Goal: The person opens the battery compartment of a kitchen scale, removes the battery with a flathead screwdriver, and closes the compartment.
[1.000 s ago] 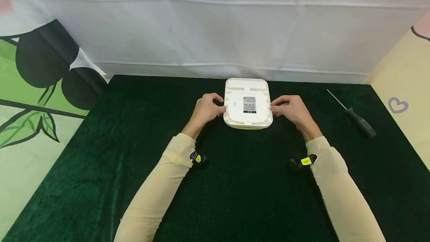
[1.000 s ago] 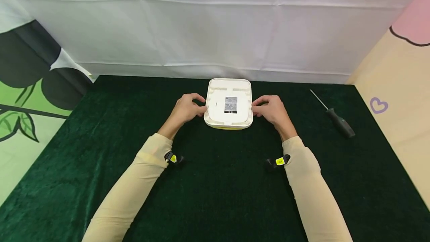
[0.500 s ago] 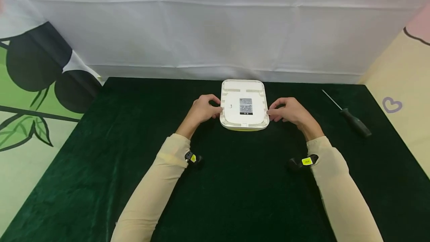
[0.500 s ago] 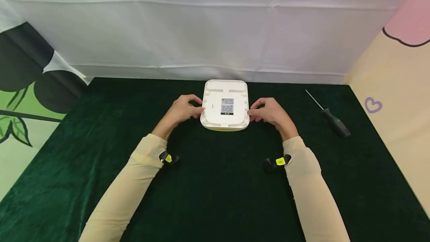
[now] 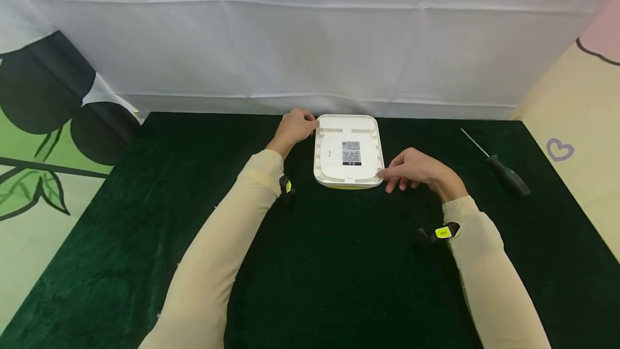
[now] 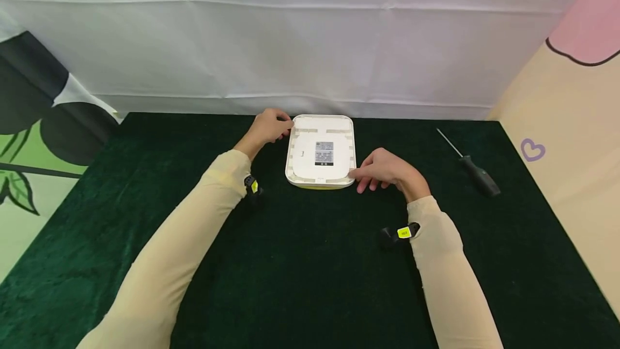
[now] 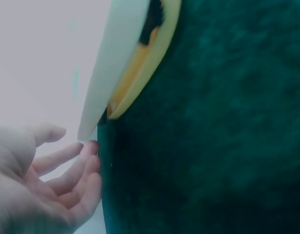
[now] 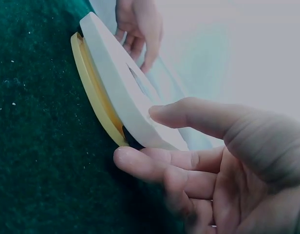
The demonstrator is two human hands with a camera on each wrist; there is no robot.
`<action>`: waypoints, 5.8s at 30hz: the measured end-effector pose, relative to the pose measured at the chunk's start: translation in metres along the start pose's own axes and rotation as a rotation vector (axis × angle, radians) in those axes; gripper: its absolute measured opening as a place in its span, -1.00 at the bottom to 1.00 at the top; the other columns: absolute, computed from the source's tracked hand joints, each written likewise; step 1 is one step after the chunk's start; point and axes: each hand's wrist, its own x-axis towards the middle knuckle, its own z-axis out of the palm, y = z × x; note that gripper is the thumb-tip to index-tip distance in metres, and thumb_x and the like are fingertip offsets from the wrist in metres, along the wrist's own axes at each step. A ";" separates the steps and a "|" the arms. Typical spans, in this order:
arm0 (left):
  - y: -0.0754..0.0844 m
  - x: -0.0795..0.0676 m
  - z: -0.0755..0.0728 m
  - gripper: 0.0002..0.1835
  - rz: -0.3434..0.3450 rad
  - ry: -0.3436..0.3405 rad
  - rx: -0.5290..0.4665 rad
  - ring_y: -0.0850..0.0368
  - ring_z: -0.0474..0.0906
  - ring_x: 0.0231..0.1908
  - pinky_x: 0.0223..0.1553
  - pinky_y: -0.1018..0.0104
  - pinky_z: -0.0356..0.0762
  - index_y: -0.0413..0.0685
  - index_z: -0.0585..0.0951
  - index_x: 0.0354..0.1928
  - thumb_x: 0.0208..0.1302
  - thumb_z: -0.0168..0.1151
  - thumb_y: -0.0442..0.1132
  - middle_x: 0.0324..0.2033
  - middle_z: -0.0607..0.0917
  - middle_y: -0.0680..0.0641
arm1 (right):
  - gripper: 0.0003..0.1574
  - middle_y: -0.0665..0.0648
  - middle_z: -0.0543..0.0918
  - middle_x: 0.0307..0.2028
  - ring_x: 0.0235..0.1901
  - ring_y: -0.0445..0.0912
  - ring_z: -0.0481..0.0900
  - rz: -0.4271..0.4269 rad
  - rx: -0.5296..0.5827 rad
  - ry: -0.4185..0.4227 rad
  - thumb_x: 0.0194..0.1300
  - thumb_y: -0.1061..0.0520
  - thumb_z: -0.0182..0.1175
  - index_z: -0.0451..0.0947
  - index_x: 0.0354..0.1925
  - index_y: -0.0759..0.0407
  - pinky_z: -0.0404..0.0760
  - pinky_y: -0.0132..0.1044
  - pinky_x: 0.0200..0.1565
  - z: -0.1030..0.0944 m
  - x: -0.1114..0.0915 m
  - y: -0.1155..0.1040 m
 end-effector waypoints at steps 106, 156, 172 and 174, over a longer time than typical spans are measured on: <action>-0.040 -0.041 -0.011 -0.83 -0.037 -0.068 -0.014 0.07 0.44 -0.36 -0.44 0.33 0.36 -0.12 0.69 -0.26 0.34 0.15 -0.23 -0.33 0.62 -0.07 | -0.50 0.30 0.57 -0.03 -0.32 -0.06 0.58 0.052 0.185 0.348 0.39 0.07 0.12 0.45 0.18 0.35 0.47 -0.35 -0.41 0.009 0.017 -0.007; -0.023 -0.074 -0.001 -0.26 0.084 -0.138 0.173 -0.05 0.08 0.44 0.41 -0.09 0.09 0.07 0.37 0.41 0.21 0.37 0.06 0.48 0.25 0.04 | -0.30 0.28 0.42 0.30 0.26 0.27 0.16 -0.191 -0.255 0.503 0.23 -0.22 0.30 0.53 0.17 0.18 0.14 0.24 0.19 0.016 0.019 -0.016; -0.023 -0.075 -0.004 -0.22 0.057 -0.197 0.253 -0.04 0.05 0.46 0.42 -0.12 0.05 0.19 0.28 0.46 0.24 0.32 0.11 0.49 0.21 0.08 | -0.23 0.18 0.45 0.31 0.31 0.26 0.13 -0.138 -0.539 0.436 0.12 -0.31 0.36 0.58 0.18 0.06 0.17 0.26 0.17 0.030 0.019 -0.044; -0.023 -0.074 -0.003 -0.22 0.063 -0.195 0.246 -0.04 0.07 0.46 0.41 -0.12 0.07 0.19 0.29 0.46 0.24 0.32 0.11 0.49 0.22 0.05 | -0.25 0.19 0.48 0.28 0.27 0.25 0.17 -0.137 -0.593 0.429 0.11 -0.32 0.37 0.61 0.15 0.06 0.20 0.24 0.15 0.027 0.020 -0.047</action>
